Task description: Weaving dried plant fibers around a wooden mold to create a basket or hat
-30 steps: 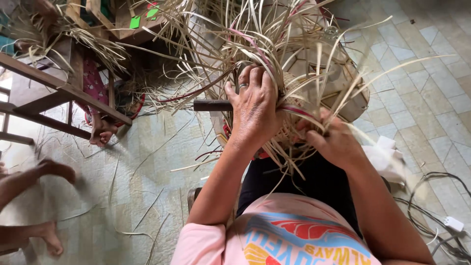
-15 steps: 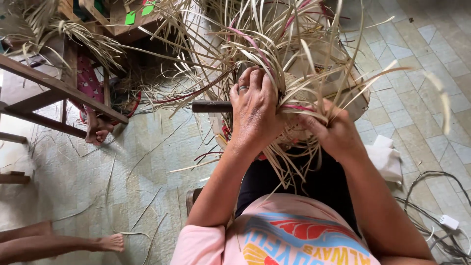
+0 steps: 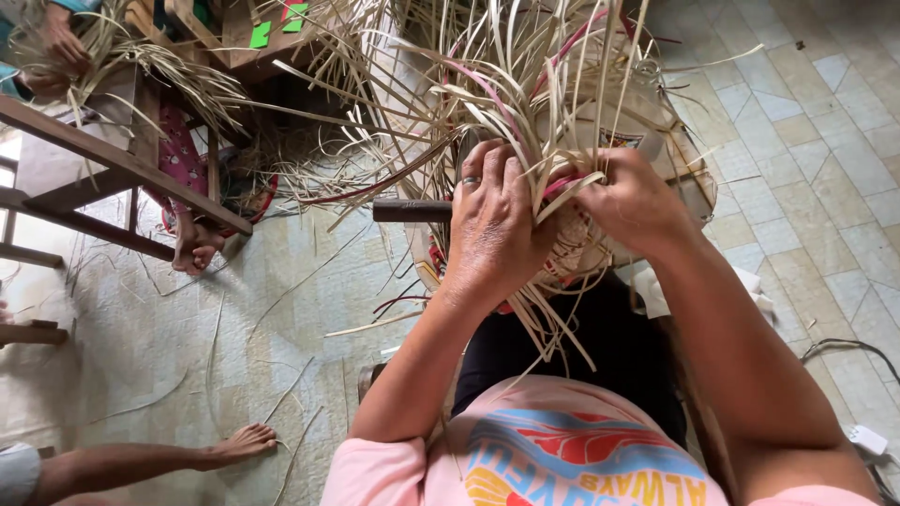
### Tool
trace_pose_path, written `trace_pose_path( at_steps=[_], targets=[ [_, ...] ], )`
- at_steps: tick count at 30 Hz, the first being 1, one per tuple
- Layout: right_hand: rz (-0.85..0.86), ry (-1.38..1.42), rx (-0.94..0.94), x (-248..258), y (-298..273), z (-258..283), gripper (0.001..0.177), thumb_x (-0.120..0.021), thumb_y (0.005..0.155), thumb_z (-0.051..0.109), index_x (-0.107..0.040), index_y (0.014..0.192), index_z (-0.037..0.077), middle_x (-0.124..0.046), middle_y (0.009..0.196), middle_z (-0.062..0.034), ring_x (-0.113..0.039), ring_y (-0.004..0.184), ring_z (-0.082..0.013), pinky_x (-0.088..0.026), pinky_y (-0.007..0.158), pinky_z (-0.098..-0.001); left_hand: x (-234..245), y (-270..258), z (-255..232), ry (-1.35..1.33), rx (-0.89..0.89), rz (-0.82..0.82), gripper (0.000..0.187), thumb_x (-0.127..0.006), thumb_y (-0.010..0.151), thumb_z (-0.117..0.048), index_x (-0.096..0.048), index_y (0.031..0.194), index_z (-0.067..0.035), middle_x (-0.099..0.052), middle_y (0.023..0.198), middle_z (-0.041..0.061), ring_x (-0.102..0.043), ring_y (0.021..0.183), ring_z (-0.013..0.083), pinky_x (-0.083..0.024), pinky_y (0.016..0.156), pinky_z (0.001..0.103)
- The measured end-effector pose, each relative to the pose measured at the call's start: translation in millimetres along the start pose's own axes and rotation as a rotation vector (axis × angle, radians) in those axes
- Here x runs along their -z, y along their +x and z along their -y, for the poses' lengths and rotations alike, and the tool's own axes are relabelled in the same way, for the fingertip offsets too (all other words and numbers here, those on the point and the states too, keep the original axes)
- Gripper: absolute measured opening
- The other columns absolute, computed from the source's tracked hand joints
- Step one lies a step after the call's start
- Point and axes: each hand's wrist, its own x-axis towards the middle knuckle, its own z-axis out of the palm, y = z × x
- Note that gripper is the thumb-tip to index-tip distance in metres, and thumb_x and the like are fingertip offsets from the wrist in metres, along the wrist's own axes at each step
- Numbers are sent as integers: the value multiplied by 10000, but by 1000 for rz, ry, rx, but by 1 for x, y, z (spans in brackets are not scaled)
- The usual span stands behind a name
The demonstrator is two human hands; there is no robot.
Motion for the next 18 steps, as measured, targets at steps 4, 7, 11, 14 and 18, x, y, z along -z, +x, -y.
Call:
trace_pose_path(
  at_steps=[4, 7, 11, 14, 18],
  targets=[
    [-30, 7, 23, -1, 5, -10, 111, -673, 912, 126, -767, 906, 66, -704, 812, -91, -639, 830, -184, -500, 837, -394, -3, 2, -3, 61, 25, -14, 626, -825, 713, -363, -549, 1134, 9, -508, 1173, 159, -447, 1288, 400, -513, 880, 513],
    [14, 19, 85, 5, 4, -2, 121, -648, 917, 73, -758, 916, 24, -693, 824, -155, -645, 820, -270, -504, 876, -461, -2, 3, -8, 91, 42, -14, 593, -812, 735, -361, -551, 1140, -16, -516, 1158, 145, -452, 1275, 386, -519, 869, 505],
    [-8, 225, 126, 12, -5, 28, 140, -721, 904, 59, -715, 1018, -22, -660, 860, -113, -601, 868, -209, -461, 912, -381, -6, 2, -2, 98, 64, 11, 533, -771, 723, -300, -540, 1125, -38, -515, 1169, 127, -443, 1286, 359, -519, 872, 498],
    [-17, 54, 156, 19, -10, 5, 174, -788, 862, 26, -713, 1010, -25, -656, 845, -148, -626, 835, -274, -473, 903, -441, -7, 0, 2, 74, 63, 4, 531, -774, 693, -289, -533, 1102, -49, -520, 1176, 131, -442, 1286, 368, -518, 867, 506],
    [-40, -57, 190, 13, -5, -41, 179, -816, 826, 163, -746, 959, 65, -675, 851, -88, -659, 897, -224, -503, 860, -420, -4, 0, 1, 5, 73, -25, 511, -765, 703, -282, -545, 1087, -28, -545, 1167, 144, -456, 1279, 388, -520, 855, 528]
  ],
)
